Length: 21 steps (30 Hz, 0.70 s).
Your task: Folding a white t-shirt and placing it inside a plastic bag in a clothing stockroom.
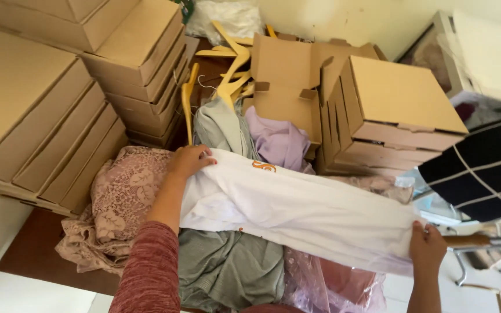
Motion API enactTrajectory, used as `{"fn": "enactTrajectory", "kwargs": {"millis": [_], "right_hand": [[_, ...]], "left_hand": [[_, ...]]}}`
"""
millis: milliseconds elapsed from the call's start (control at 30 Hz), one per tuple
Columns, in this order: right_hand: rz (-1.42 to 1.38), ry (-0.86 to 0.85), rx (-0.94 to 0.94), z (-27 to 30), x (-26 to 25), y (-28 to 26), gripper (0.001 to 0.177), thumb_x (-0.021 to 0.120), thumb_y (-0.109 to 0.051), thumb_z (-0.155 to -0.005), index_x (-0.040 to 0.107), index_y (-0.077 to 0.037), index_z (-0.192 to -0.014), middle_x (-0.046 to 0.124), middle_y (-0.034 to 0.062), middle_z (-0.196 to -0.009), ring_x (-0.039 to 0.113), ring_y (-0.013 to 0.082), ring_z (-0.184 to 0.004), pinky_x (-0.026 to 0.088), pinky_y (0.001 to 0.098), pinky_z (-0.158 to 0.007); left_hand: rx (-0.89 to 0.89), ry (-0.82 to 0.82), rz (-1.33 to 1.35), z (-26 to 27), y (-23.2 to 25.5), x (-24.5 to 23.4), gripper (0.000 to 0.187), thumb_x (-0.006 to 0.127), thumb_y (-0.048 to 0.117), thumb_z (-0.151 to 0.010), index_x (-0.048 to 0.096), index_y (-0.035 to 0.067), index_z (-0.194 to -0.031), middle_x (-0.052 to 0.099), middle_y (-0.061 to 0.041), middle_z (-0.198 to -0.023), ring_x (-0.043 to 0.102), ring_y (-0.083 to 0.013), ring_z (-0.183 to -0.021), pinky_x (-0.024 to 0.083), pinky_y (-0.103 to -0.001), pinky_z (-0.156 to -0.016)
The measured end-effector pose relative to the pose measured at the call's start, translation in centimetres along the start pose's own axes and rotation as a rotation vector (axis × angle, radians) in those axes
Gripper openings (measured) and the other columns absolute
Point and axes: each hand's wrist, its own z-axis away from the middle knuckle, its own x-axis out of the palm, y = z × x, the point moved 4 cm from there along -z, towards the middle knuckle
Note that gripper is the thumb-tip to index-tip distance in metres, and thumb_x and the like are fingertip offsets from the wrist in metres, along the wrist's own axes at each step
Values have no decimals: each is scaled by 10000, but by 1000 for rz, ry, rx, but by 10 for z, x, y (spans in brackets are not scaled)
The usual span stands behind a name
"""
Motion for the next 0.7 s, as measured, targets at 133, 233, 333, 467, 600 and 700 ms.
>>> {"fn": "enactTrajectory", "kwargs": {"millis": [133,233,333,467,600,700], "right_hand": [[-70,-24,64,-4,4,7,375,703,-335,-1058,707,35,-1118,715,149,-914,632,182,-799,495,321,-748],[-14,-15,51,-1,2,12,378,704,-330,-1066,705,47,-1085,717,162,-888,641,208,-810,499,331,-759],[-19,1,27,1,5,12,386,708,-329,-1070,684,56,-1085,712,175,-886,649,220,-819,501,334,-762],[-84,45,15,9,9,7,375,708,-329,-1055,670,35,-1134,707,164,-911,656,210,-820,504,321,-748],[-33,51,-22,11,12,-14,323,696,-309,-1044,670,12,-1069,693,146,-813,643,219,-716,494,331,-684],[-44,46,13,20,6,-26,291,681,-289,-1034,663,1,-1028,667,127,-732,605,227,-630,470,351,-620]], "left_hand": [[-44,29,-45,3,-23,17,247,763,413,-859,772,186,-953,757,-49,-890,715,-287,-884,547,-429,-795],[110,178,-15,15,5,15,224,697,330,-940,744,145,-1056,740,-79,-1061,680,-307,-1026,518,-438,-916],[275,144,0,29,60,54,335,669,324,-938,688,121,-1203,690,-97,-1263,604,-312,-1238,428,-486,-1068],[316,13,-82,32,45,119,602,679,452,-900,571,67,-1351,566,-142,-1437,458,-341,-1410,304,-543,-1165],[156,-54,-137,19,21,138,910,662,598,-865,394,27,-1521,363,-188,-1606,290,-382,-1501,216,-539,-1196],[90,-72,-201,24,48,137,946,645,631,-869,349,35,-1542,284,-214,-1634,212,-421,-1513,157,-580,-1185]]}}
